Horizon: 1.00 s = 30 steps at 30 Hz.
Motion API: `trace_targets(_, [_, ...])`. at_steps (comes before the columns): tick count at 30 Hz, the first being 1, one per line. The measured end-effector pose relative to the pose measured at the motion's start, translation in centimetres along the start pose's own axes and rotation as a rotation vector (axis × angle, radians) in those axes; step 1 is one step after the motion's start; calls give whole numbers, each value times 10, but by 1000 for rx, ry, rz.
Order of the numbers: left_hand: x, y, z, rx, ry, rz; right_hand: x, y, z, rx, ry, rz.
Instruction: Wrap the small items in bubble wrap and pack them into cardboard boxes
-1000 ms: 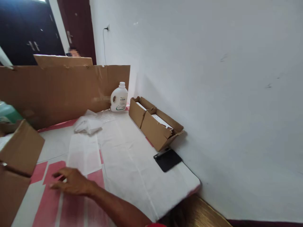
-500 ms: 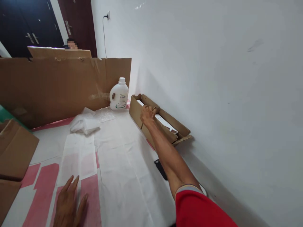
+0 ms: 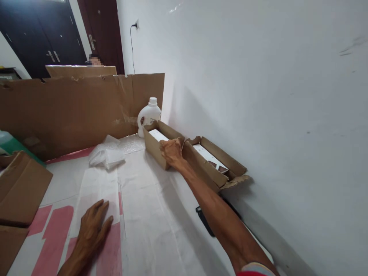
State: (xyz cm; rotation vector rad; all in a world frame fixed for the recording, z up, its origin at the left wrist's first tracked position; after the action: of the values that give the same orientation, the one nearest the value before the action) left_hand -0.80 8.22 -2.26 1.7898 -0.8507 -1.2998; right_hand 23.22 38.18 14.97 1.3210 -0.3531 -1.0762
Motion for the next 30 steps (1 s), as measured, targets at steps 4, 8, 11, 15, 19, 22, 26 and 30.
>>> trace_targets(4, [-57,3,27,19,50,-66,51,0,39,-45,83,55])
trace_targets(8, [-134,-3,57,10,101,-101,114,4,69,-267,293,-28])
trace_targets(11, [-185,-14,62,-15,140,-104,152,11,83,-445,427,-68])
trace_targets(15, [-227,-37,50,-54,187,-55,176,19,91,-497,479,-91])
trace_targets(19, [-237,-47,51,-79,205,8,174,22,92,-501,506,-78])
trace_targets(22, [-234,-33,68,-105,200,30,168,21,94,-511,531,-64])
trace_targets(26, [-229,-7,80,-125,114,74,167,20,98,-534,553,-60])
trace_targets(30, [-232,-10,60,-132,-17,126,171,18,99,-547,539,-44])
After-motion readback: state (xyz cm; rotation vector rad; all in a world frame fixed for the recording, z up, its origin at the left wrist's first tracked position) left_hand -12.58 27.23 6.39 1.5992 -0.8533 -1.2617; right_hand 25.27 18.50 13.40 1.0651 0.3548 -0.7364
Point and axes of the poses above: each hand's wrist, its own x-axis away from the middle knuckle, its own y-axis out of the back of the hand, z = x × y, the point moved 2 cm from there along -x, towards the middle knuckle, and after that the axes turned 8 degrees about -x, right-handed, at the moved point
